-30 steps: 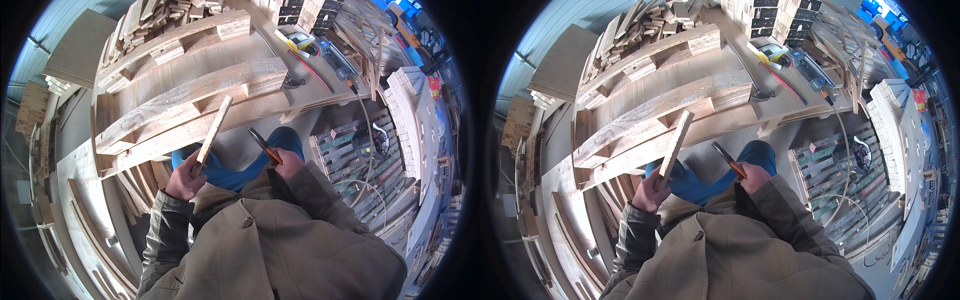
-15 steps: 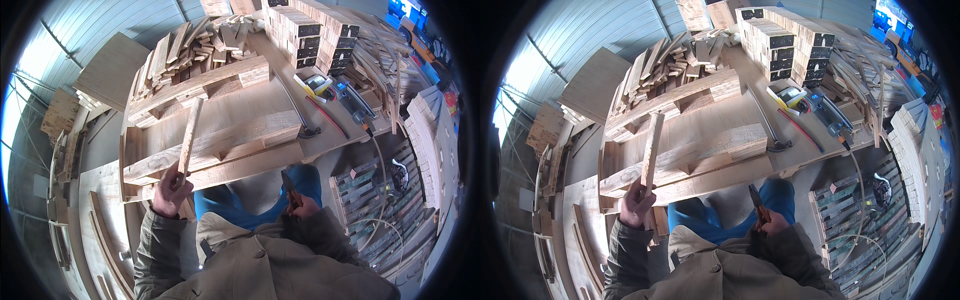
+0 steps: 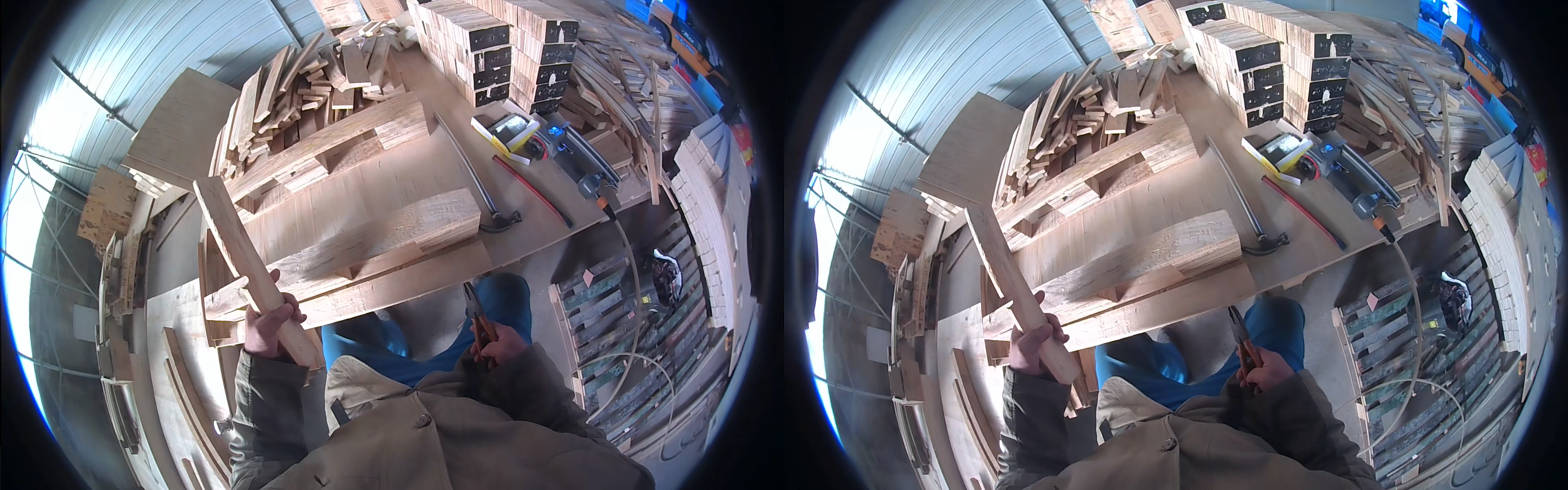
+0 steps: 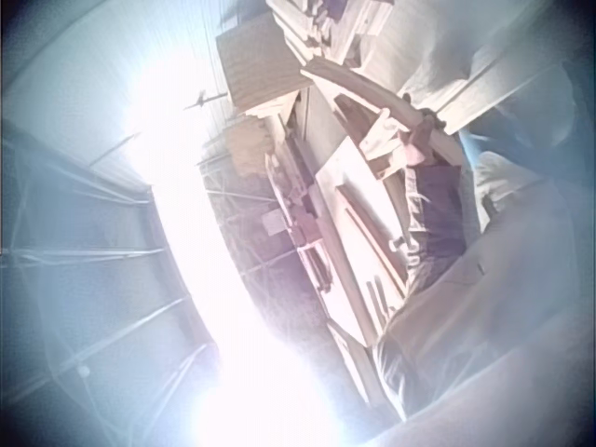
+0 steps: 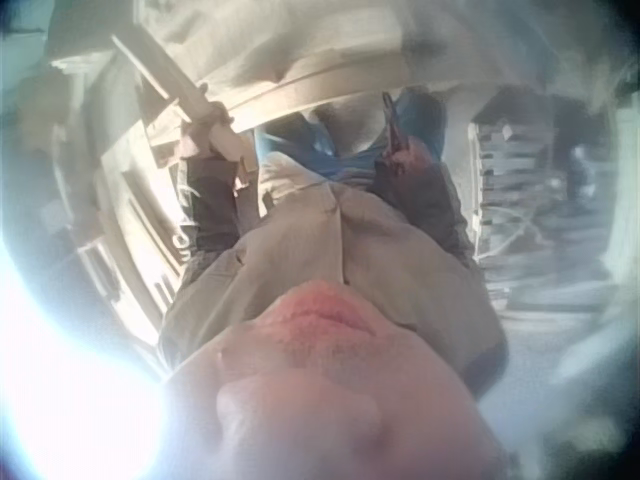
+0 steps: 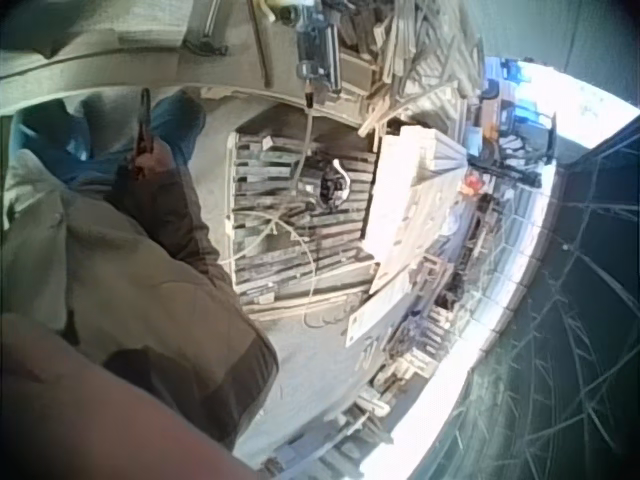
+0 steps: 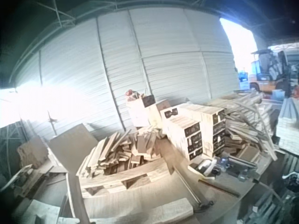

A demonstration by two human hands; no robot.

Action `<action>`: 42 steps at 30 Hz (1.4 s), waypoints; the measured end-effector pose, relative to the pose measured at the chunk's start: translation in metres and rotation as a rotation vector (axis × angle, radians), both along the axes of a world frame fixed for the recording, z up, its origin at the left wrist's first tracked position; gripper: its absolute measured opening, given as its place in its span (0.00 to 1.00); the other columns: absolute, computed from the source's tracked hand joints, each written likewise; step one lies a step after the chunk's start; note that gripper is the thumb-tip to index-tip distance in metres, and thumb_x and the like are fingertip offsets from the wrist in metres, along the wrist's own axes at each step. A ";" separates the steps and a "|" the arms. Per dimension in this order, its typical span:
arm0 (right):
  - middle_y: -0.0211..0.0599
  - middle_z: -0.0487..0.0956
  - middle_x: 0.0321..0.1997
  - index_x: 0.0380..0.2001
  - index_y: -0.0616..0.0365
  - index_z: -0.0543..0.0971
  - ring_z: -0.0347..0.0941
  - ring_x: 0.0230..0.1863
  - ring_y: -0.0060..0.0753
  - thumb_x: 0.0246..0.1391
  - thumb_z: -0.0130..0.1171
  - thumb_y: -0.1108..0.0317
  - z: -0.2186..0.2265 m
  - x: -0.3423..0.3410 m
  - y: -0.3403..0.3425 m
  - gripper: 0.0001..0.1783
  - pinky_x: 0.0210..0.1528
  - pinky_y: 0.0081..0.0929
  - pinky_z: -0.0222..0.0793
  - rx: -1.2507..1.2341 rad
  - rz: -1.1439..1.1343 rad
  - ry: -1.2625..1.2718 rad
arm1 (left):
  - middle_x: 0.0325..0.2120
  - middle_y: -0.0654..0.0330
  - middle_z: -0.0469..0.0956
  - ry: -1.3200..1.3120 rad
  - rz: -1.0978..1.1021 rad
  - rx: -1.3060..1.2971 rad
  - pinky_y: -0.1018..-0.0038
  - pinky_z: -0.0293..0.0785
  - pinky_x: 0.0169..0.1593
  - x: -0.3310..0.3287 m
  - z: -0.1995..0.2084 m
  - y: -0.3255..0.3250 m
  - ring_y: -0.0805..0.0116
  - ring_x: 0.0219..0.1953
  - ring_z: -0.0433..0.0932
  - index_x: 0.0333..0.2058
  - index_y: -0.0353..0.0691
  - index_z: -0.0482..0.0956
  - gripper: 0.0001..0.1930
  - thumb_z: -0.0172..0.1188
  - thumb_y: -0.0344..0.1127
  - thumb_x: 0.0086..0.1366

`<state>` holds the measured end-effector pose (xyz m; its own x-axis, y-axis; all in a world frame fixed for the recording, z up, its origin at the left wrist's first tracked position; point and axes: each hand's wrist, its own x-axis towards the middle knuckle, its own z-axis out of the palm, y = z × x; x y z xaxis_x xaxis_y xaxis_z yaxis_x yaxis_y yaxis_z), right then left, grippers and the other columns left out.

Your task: The person repeatedly smooths the edges of thin wooden strips using a hammer, holding each strip with one hand and tapping along its length with the hammer in the other. The person picks up new strips from a pile on the workbench, smooths them, and places them back down, repeating this cycle throughout the clip.

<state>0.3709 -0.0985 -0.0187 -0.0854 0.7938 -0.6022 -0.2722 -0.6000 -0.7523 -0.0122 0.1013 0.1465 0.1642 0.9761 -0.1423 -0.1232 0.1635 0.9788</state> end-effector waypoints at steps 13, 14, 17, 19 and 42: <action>0.47 0.81 0.39 0.63 0.69 0.66 0.81 0.38 0.40 0.42 0.53 0.81 -0.019 0.006 0.001 0.38 0.45 0.34 0.76 0.057 -0.028 0.080 | 0.41 0.45 0.80 -0.005 -0.016 0.021 0.61 0.81 0.46 0.026 0.036 0.002 0.56 0.37 0.83 0.69 0.31 0.62 0.39 0.60 0.34 0.57; 0.47 0.81 0.39 0.63 0.69 0.66 0.81 0.38 0.40 0.43 0.52 0.81 -0.020 0.007 0.001 0.38 0.45 0.34 0.76 0.051 -0.027 0.090 | 0.43 0.45 0.80 -0.016 -0.037 0.008 0.61 0.81 0.47 0.026 0.035 0.003 0.56 0.38 0.83 0.69 0.31 0.61 0.39 0.60 0.34 0.58; 0.46 0.81 0.39 0.63 0.69 0.66 0.81 0.36 0.39 0.43 0.52 0.81 -0.019 0.007 0.000 0.38 0.39 0.31 0.76 0.032 -0.004 0.032 | 0.45 0.46 0.81 -0.012 -0.086 -0.015 0.62 0.80 0.47 0.025 0.032 0.007 0.57 0.41 0.83 0.67 0.31 0.64 0.35 0.61 0.33 0.62; 0.46 0.81 0.39 0.63 0.69 0.66 0.81 0.35 0.38 0.43 0.52 0.81 -0.019 0.007 0.002 0.37 0.36 0.30 0.75 0.022 0.001 0.040 | 0.43 0.48 0.81 0.003 -0.075 -0.018 0.64 0.80 0.45 0.027 0.032 0.018 0.60 0.39 0.82 0.64 0.30 0.67 0.31 0.62 0.33 0.63; 0.46 0.81 0.39 0.63 0.68 0.66 0.81 0.34 0.36 0.45 0.52 0.79 -0.009 0.010 0.013 0.36 0.30 0.26 0.73 -0.037 0.009 0.062 | 0.62 0.46 0.69 -0.300 0.149 0.068 0.53 0.61 0.69 0.042 0.033 0.104 0.53 0.65 0.68 0.65 0.28 0.63 0.34 0.53 0.52 0.74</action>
<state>0.3807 -0.0850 -0.0277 -0.1303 0.7699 -0.6247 -0.3126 -0.6298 -0.7111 0.0298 0.2049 0.1795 0.0441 0.9981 -0.0435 -0.4246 0.0581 0.9035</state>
